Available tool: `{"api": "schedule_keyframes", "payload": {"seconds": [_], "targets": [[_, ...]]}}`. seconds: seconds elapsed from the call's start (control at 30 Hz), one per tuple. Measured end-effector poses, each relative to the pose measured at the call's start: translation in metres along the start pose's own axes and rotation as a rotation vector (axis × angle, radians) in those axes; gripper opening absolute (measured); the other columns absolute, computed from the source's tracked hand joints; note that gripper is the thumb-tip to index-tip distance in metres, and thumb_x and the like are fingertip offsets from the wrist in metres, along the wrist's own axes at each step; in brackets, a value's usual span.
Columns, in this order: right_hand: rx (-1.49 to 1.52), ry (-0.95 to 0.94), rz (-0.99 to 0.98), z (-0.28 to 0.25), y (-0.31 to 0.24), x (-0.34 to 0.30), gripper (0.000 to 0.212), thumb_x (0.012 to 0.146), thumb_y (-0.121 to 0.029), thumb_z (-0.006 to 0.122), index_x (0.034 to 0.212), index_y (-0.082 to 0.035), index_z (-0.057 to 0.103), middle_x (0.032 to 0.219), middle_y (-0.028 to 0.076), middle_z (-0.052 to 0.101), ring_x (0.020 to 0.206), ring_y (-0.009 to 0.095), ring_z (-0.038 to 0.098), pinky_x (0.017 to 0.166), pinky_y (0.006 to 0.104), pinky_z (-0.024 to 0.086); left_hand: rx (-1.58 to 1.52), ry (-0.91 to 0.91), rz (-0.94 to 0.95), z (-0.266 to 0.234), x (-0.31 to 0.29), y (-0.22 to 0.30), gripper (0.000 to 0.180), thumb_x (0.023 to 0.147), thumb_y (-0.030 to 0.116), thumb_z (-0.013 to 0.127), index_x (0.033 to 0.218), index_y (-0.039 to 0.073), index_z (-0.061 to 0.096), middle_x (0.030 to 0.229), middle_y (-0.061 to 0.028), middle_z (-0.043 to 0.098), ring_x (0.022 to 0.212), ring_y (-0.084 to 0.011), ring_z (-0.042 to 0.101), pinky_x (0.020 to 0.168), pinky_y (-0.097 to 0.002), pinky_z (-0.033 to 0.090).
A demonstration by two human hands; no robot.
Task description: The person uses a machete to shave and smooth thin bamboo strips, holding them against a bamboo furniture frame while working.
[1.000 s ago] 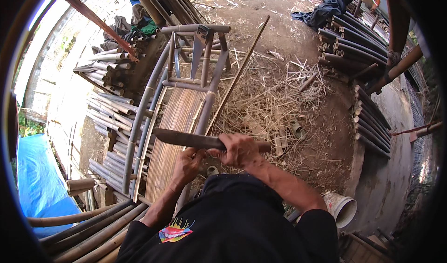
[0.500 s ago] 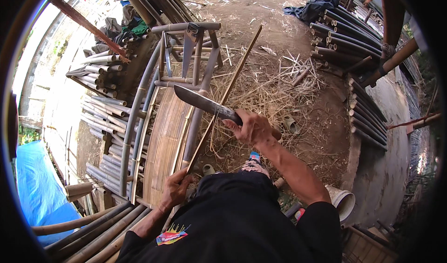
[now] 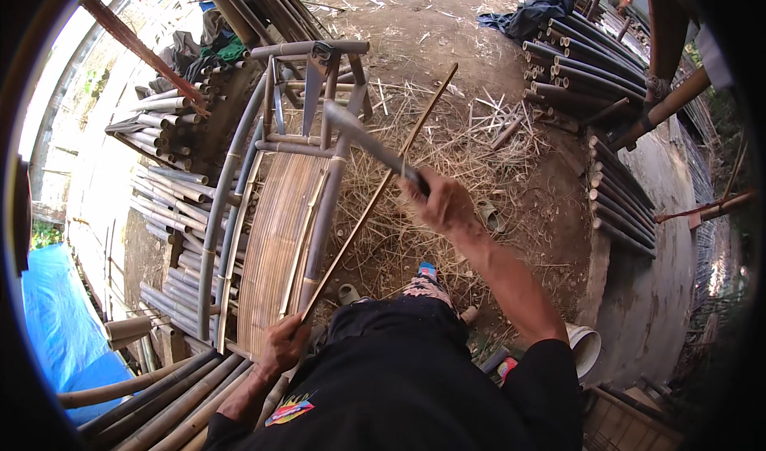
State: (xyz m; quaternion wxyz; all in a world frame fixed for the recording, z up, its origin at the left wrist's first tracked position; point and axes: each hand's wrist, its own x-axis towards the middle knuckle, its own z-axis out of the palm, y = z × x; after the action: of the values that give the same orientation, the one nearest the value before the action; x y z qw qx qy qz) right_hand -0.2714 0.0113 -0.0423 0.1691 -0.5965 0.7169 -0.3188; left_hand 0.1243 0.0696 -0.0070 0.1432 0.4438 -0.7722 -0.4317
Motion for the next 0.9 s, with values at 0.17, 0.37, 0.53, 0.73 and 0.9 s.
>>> {"api": "schedule_keyframes", "payload": {"seconds": [0.17,0.37,0.53,0.73,0.9], "targets": [[-0.143,0.076,0.122,-0.014,0.044,0.016,0.069,0.092,-0.072,0.028,0.082,-0.010,0.056,0.049,-0.003,0.042,0.037,0.008,0.038,0.029,0.0296,0.037,-0.009,-0.051,-0.043,-0.002,0.001,0.004,0.028,0.086,0.006,0.062,0.114,0.001,0.062,0.080,-0.0170,0.061,0.072,-0.0339,0.063,0.063,-0.0398,0.048],[-0.253,0.065,-0.014,-0.021,0.052,0.019,0.071,0.091,-0.072,0.029,0.083,-0.008,0.058,0.053,0.002,0.050,0.041,0.013,0.049,0.036,0.0327,0.043,-0.003,-0.057,-0.040,-0.006,-0.011,-0.003,0.029,0.086,0.005,0.061,0.114,0.000,0.062,0.082,-0.0171,0.062,0.069,-0.0336,0.063,0.062,-0.0394,0.049],[-0.324,0.172,0.088,-0.055,0.089,0.049,0.072,0.089,-0.077,0.028,0.082,-0.012,0.058,0.052,0.000,0.047,0.045,0.012,0.049,0.039,0.0316,0.041,-0.038,-0.088,-0.042,-0.003,-0.021,-0.010,0.029,0.086,0.005,0.061,0.115,0.000,0.061,0.079,-0.0161,0.060,0.070,-0.0318,0.062,0.062,-0.0385,0.048],[-0.285,0.226,0.303,-0.067,0.113,0.065,0.074,0.089,-0.075,0.031,0.081,-0.010,0.064,0.056,0.001,0.053,0.047,0.014,0.049,0.041,0.0333,0.034,-0.060,-0.084,-0.100,-0.007,-0.045,-0.025,0.028,0.086,0.004,0.060,0.113,0.000,0.063,0.079,-0.0178,0.061,0.071,-0.0334,0.063,0.064,-0.0394,0.048],[-0.258,0.423,0.558,-0.155,0.166,0.078,0.074,0.088,-0.074,0.038,0.078,-0.007,0.067,0.061,0.004,0.060,0.057,0.019,0.057,0.048,0.0360,0.038,-0.252,-0.152,-0.386,-0.017,-0.099,-0.064,0.028,0.095,0.020,0.055,0.113,0.002,0.065,0.069,-0.0094,0.061,0.060,-0.0176,0.060,0.055,-0.0296,0.047]]}}
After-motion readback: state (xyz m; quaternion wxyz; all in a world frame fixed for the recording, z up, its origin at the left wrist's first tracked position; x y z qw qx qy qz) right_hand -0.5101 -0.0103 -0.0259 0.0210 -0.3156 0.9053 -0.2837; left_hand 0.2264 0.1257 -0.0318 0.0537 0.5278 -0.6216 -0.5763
